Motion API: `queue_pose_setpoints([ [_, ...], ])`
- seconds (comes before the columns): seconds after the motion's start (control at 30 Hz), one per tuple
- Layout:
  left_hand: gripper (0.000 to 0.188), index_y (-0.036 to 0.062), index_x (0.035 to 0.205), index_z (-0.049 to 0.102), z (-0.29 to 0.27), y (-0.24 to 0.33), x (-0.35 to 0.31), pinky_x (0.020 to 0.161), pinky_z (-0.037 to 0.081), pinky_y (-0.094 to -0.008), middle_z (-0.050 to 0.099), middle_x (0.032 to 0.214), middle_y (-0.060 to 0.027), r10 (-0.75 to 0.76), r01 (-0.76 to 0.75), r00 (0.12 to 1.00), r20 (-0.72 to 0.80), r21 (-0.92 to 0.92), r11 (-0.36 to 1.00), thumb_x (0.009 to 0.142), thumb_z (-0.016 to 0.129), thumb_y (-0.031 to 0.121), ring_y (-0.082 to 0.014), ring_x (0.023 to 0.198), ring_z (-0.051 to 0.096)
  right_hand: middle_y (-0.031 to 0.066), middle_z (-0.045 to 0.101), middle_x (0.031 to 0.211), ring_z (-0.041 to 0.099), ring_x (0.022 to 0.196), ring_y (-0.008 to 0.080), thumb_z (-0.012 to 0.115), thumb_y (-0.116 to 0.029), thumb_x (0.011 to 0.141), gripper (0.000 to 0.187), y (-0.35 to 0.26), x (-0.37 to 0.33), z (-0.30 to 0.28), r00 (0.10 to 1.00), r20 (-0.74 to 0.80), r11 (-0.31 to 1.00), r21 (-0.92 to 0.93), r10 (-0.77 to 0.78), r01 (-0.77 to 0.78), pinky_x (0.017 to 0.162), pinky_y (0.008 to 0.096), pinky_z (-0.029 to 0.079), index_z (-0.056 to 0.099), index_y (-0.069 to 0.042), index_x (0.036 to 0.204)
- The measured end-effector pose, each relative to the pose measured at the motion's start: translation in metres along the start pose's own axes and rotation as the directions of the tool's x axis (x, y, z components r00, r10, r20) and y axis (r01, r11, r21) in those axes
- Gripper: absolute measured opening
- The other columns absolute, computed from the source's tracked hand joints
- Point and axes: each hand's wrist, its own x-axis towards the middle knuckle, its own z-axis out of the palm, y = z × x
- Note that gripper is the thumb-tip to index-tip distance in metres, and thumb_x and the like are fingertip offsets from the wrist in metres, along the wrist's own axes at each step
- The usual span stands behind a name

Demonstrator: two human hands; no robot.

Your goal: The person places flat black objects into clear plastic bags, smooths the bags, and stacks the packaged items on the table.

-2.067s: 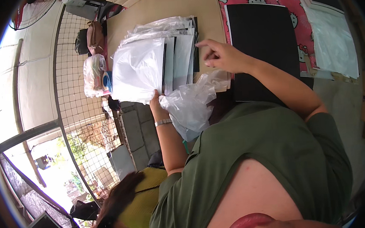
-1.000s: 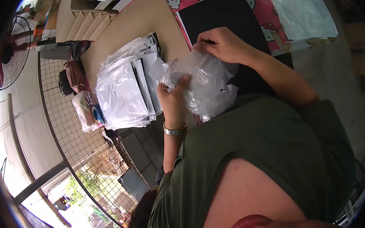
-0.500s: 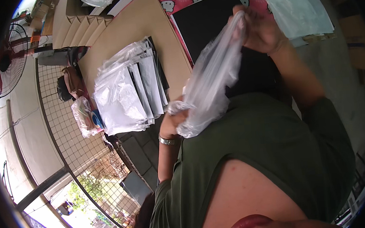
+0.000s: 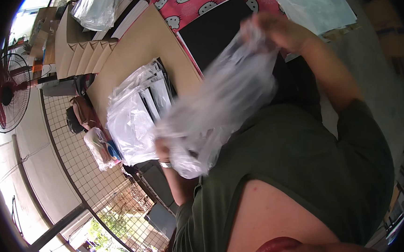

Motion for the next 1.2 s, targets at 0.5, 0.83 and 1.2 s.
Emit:
queue_pose_setpoints([
  [0.5, 0.045, 0.0041, 0.118, 0.043, -0.01, -0.004, 0.031, 0.076, 0.05, -0.0368, 0.056, 0.107, -0.0098, -0.009, -0.005, 1.0, -0.028, -0.469, 0.883, 0.082, 0.06, 0.024, -0.0225, 0.089, 0.057, 0.0027, 0.061, 0.073, 0.057, 0.068, 0.012, 0.055, -0.029, 0.089, 0.028, 0.006, 0.003, -0.017, 0.924, 0.284, 0.878, -0.468, 0.256, -0.099, 0.065, 0.0252, 0.044, 0.063, -0.002, 0.091],
  [0.83, 0.049, -0.0045, 0.12, 0.048, -0.016, -0.001, 0.134, 0.088, 0.048, -0.0425, 0.056, 0.115, -0.0196, -0.044, 0.099, 0.989, 0.14, -0.414, 0.905, 0.084, 0.05, 0.029, -0.0305, 0.107, 0.055, 0.0003, 0.059, 0.088, 0.056, 0.08, 0.008, 0.053, -0.018, 0.087, 0.019, 0.029, 0.045, -0.105, 0.882, -0.472, 1.0, 0.023, 0.003, 0.009, 0.067, 0.0214, 0.045, 0.055, -0.007, 0.104],
  [1.2, 0.035, -0.0034, 0.106, 0.053, -0.031, -0.052, 0.316, 0.073, 0.046, -0.0336, 0.06, 0.097, -0.0131, 0.075, 0.067, 0.879, -0.471, 0.277, 0.958, 0.076, 0.06, 0.012, -0.0234, 0.083, 0.057, 0.019, 0.064, 0.077, 0.061, 0.083, 0.0387, 0.053, -0.019, 0.074, 0.024, 0.07, 0.119, -0.17, 0.834, -0.532, -0.425, -0.728, -0.144, -0.538, 0.075, 0.0431, 0.048, 0.067, 0.0, 0.081],
])
